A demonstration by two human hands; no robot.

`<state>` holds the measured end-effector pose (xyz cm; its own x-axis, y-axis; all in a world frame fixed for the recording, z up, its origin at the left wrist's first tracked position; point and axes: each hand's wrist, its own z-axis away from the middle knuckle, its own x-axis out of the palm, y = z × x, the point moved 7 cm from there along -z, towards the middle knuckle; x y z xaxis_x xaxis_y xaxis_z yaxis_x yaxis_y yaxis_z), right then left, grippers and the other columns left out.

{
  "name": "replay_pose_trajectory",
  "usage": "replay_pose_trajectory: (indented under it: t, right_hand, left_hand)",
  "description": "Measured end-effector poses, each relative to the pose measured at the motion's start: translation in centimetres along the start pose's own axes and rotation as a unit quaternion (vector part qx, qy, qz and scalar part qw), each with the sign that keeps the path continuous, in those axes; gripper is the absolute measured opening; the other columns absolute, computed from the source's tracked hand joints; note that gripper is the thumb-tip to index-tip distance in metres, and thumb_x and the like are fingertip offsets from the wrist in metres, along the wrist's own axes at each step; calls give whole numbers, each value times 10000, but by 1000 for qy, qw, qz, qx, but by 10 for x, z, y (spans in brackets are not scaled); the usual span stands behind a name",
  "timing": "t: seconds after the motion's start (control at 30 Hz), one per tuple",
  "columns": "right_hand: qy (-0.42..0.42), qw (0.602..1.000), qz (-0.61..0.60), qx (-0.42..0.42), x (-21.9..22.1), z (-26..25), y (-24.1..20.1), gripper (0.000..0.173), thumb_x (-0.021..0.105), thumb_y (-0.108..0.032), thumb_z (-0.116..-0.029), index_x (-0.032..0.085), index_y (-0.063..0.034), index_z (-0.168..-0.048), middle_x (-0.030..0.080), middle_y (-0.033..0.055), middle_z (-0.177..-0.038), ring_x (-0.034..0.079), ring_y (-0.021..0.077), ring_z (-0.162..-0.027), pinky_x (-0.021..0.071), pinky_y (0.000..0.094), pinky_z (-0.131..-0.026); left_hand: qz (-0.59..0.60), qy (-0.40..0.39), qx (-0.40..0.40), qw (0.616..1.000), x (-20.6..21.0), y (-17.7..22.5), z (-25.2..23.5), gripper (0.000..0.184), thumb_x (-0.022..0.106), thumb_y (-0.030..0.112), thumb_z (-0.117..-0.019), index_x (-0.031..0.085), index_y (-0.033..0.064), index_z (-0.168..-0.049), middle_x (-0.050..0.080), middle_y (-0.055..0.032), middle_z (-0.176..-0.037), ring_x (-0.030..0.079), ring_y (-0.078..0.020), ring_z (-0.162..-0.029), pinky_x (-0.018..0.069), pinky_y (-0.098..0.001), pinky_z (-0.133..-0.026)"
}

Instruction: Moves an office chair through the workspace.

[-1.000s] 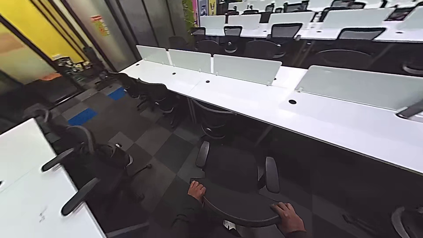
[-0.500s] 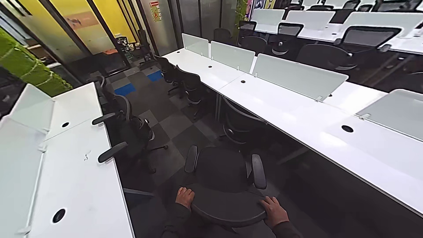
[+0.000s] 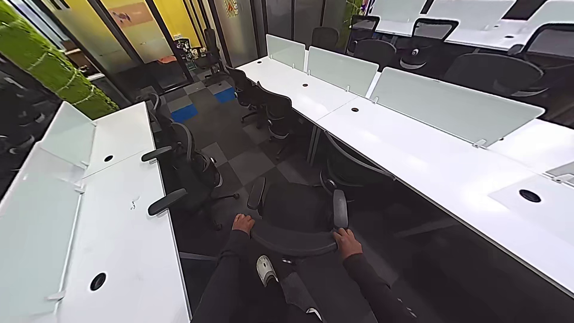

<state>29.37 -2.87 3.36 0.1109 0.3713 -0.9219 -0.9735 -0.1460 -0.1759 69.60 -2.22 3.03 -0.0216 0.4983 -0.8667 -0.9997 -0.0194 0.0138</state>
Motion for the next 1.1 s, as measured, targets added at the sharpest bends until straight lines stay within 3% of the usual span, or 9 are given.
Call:
replay_pose_trajectory:
  t: [0.2, 0.37, 0.5, 0.6, 0.67, 0.77, 0.83, 0.9, 1.1]
  right_hand:
    - [-29, 999, 1, 25, -34, -108, -40, 529, 796, -90, -777, 704, -143, -1295, 596, 150, -1409, 480, 422, -1388, 577, 612, -880]
    - [-27, 999, 6, 32, -63, -194, -76, 563, 796, -66, -743, 703, -161, -1290, 595, 122, -1406, 474, 407, -1394, 584, 606, -859]
    - [-29, 999, 2, 31, -78, -254, -110, 584, 837, -101, -728, 702, -164, -1293, 594, 125, -1414, 474, 406, -1401, 584, 616, -852]
    - [-12, 999, 1, 35, -95, -301, -134, 570, 842, -106, -727, 710, -167, -1278, 593, 130, -1420, 487, 400, -1394, 585, 626, -836]
    - [-9, 999, 4, 36, -102, -330, -149, 557, 840, -116, -727, 713, -167, -1266, 593, 126, -1417, 492, 398, -1391, 590, 621, -826]
    - [-19, 999, 7, 31, -112, -374, -173, 544, 830, -106, -745, 707, -159, -1272, 587, 137, -1423, 470, 406, -1409, 584, 624, -846]
    - [-22, 999, 4, 23, -123, -402, -187, 535, 810, -82, -763, 700, -136, -1284, 582, 152, -1431, 468, 415, -1410, 579, 625, -856]
    - [-22, 1000, 4, 10, -132, -430, -206, 544, 788, -68, -780, 691, -127, -1312, 578, 157, -1444, 467, 418, -1413, 577, 632, -867]
    - [-62, 997, 24, -41, -150, -505, -253, 639, 821, -124, -763, 648, -112, -1378, 512, 189, -1511, 421, 461, -1435, 581, 643, -870]
  left_hand:
    - [3, 14, -23, 1000, -45, -52, -84, 437, 556, 12, -982, 666, 177, -1372, 608, -101, -1455, 476, -323, -1432, 193, -528, -1281]
    - [-9, 26, -24, 999, -84, -98, -145, 494, 623, 45, -915, 674, 238, -1367, 622, -84, -1429, 503, -324, -1394, 222, -528, -1269]
    - [39, 28, -80, 996, -111, -142, -187, 458, 557, 69, -1005, 648, 284, -1399, 502, -80, -1568, 382, -352, -1495, 164, -615, -1264]
    - [60, 99, -142, 983, -138, -172, -218, 590, 500, 81, -1043, 483, 405, -1536, 314, -127, -1691, 212, -461, -1565, 102, -770, -1201]
    - [52, 115, -184, 975, -151, -190, -237, 671, 489, 80, -1050, 343, 427, -1607, 223, -176, -1716, 185, -527, -1551, 165, -786, -1172]
    - [111, 64, -231, 964, -163, -210, -260, 835, 586, 60, -1011, 157, 344, -1669, 104, -196, -1735, 267, -546, -1510, 370, -715, -1107]
    - [154, 46, -221, 962, -166, -214, -272, 1090, 819, 100, -833, 151, 277, -1676, 33, -171, -1747, 407, -528, -1438, 487, -651, -1044]
    - [162, 49, -214, 962, -170, -222, -282, 1197, 928, 210, -721, 198, 244, -1669, -23, -132, -1754, 509, -491, -1367, 552, -596, -989]
    - [155, 27, -294, 943, -206, -256, -320, 951, 845, 180, -803, 360, 266, -1617, -23, -62, -1763, 638, -435, -1232, 585, -568, -935]
